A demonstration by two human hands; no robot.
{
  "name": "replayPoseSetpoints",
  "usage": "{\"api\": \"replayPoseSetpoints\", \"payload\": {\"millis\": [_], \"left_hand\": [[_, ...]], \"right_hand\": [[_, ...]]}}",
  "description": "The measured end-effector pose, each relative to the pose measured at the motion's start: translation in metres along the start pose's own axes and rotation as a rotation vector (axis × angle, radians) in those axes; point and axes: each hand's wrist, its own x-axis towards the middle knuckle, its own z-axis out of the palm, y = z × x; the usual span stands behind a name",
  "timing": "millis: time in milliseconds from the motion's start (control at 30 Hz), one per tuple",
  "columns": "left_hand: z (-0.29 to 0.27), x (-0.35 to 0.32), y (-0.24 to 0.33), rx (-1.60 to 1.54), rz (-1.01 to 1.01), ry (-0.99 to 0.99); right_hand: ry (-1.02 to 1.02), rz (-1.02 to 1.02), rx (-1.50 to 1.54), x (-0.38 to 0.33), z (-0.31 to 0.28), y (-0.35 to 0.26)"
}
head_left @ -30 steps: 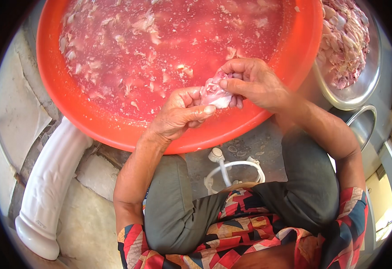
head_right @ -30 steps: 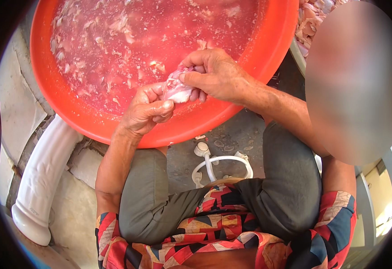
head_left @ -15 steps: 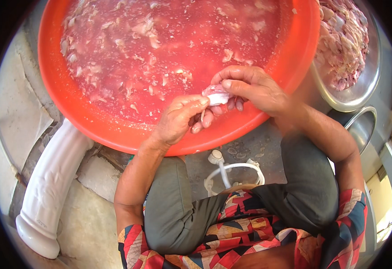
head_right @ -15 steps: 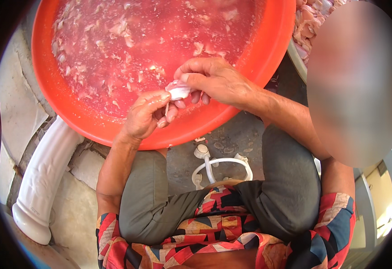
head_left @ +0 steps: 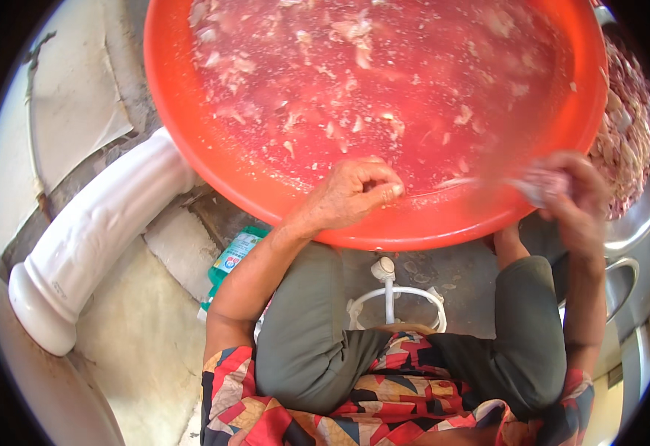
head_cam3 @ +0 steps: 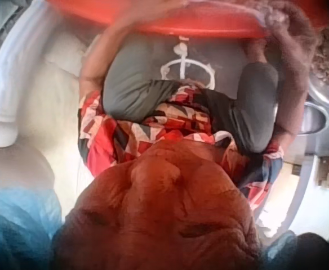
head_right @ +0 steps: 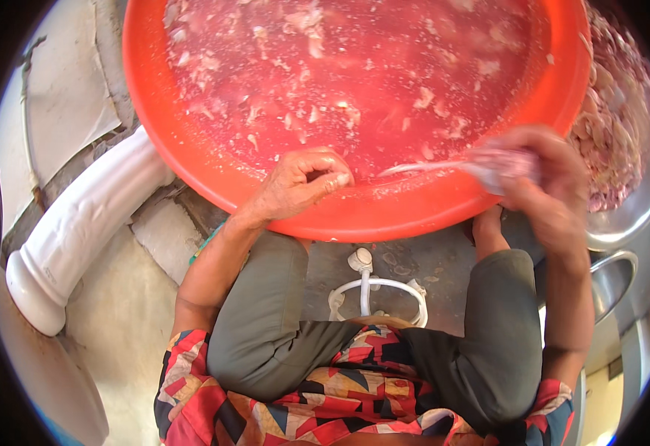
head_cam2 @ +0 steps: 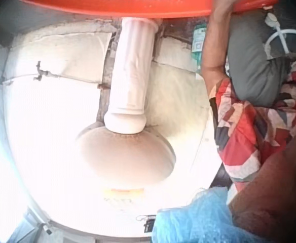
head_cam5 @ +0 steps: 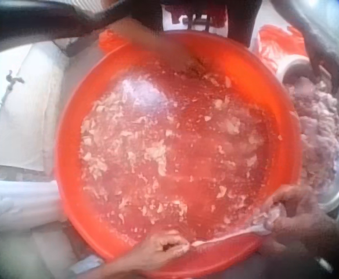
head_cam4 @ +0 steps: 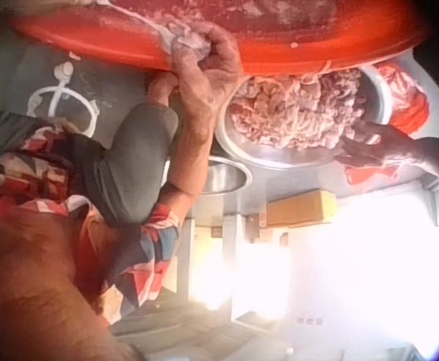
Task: The person sits cross-legged and repeatedly picks pieces of raw meat from a red basin of water, rinses them by hand, and places them into a nearby metal bowl. The person continues this process for the duration of the clip.
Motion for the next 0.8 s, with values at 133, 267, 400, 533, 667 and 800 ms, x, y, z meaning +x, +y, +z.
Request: {"api": "replayPoseSetpoints", "payload": {"millis": [133,267,400,533,667,800], "left_hand": [[-0.040,-0.017,-0.012,0.398,0.010,0.290],[-0.085,-0.022,-0.015,0.888,0.061,0.672],[-0.097,0.001,-0.043,1.006,0.107,0.853],[-0.080,0.033,-0.036,0.947,0.076,0.655],[-0.060,0.042,-0.022,0.338,-0.073,0.390],[-0.024,0.048,0.006,-0.434,-0.137,0.142]], "right_hand": [[0.382,-0.204,-0.099,-0.034,-0.069,0.002],[0.751,-0.498,-0.137,-0.046,-0.107,-0.024],[0.782,-0.426,-0.945,-0.058,-0.174,0.032],[0.704,-0.426,-1.201,-0.051,-0.164,0.051],[0.536,-0.514,-0.972,-0.019,-0.087,0.028],[0.333,-0.532,-0.641,-0.011,-0.031,0.016]]}}
